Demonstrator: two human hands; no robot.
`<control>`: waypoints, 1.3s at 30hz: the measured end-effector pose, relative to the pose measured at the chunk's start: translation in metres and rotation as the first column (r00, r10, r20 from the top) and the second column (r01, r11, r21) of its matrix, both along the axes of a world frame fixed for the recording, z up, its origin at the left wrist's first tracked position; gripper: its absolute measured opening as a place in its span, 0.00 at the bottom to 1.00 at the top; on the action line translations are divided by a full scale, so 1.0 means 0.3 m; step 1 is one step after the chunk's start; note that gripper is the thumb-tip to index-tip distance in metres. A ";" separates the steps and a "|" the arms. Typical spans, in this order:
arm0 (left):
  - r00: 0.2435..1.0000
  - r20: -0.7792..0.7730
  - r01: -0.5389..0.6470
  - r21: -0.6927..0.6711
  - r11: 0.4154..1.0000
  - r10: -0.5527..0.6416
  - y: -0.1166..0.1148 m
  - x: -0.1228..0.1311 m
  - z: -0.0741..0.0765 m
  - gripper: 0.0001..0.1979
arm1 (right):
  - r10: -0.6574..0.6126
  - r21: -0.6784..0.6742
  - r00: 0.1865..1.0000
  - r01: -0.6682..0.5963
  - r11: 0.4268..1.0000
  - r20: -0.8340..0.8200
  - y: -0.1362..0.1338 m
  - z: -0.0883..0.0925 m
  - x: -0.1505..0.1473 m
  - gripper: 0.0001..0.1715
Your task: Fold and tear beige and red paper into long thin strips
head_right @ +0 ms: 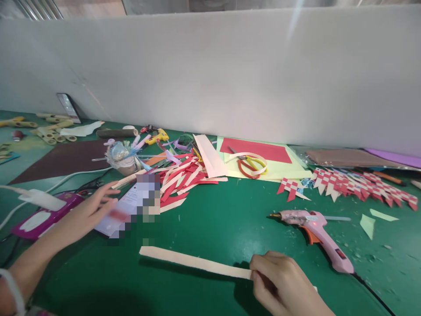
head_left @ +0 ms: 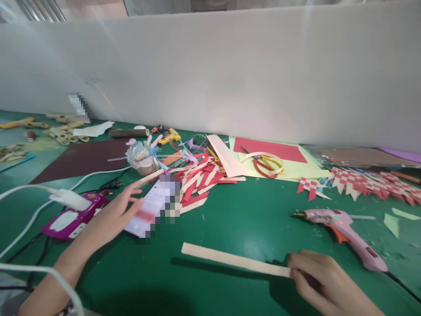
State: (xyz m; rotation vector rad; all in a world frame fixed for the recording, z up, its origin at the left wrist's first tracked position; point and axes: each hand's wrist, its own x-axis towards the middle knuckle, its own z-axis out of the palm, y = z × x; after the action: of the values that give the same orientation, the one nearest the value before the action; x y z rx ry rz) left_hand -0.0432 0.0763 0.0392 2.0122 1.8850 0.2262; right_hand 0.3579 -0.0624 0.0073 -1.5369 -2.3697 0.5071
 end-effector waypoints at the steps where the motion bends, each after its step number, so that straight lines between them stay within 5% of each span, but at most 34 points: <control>1: 1.000 -0.016 -0.016 -0.012 1.000 0.016 -0.023 -0.002 -0.009 0.29 | 0.000 0.001 1.000 0.000 1.000 0.001 -0.001 -0.001 0.001 0.13; 9: 0.999 -0.015 -0.032 0.058 0.998 0.032 -0.095 -0.024 -0.083 0.31 | 0.023 0.005 0.999 -0.024 1.000 0.043 -0.013 0.003 -0.002 0.13; 22: 0.997 -0.039 0.077 0.086 0.993 -0.074 -0.094 -0.032 -0.070 0.21 | 0.005 0.020 0.996 -0.007 1.000 0.085 -0.027 0.023 -0.034 0.13; 25: 0.994 -0.088 0.078 0.216 0.973 -0.060 -0.106 -0.001 -0.043 0.23 | 0.019 0.021 0.996 -0.021 1.000 0.090 -0.029 0.030 -0.043 0.13; 28: 0.983 -0.077 0.185 0.392 0.901 -0.169 -0.165 0.084 0.007 0.20 | 0.016 0.005 0.992 -0.017 1.000 0.128 -0.027 0.037 -0.060 0.13; 30: 0.938 -0.024 0.316 0.469 0.825 -0.346 -0.220 0.174 0.031 0.15 | 0.017 -0.002 0.987 -0.016 1.000 0.157 -0.021 0.044 -0.083 0.12; 34: 0.697 -0.103 0.674 0.431 0.600 -0.709 -0.305 0.389 0.012 0.10 | 0.028 0.020 0.992 -0.031 0.999 0.125 0.001 0.065 -0.157 0.11; 36: 0.609 -0.215 0.756 0.446 0.478 -0.763 -0.321 0.475 -0.016 0.06 | 0.035 -0.006 0.997 -0.035 0.999 0.069 0.011 0.078 -0.195 0.11; 39: 0.585 -0.346 0.767 0.531 0.361 -0.734 -0.322 0.543 -0.047 0.11 | -0.013 -0.093 1.000 0.011 0.996 -0.024 0.015 0.099 -0.226 0.13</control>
State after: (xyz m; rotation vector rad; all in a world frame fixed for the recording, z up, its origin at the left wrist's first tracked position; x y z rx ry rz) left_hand 0.1197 -0.0202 0.0251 3.1435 0.6715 0.6180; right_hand 0.2901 -0.0578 0.0369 -1.5736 -2.3480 0.6385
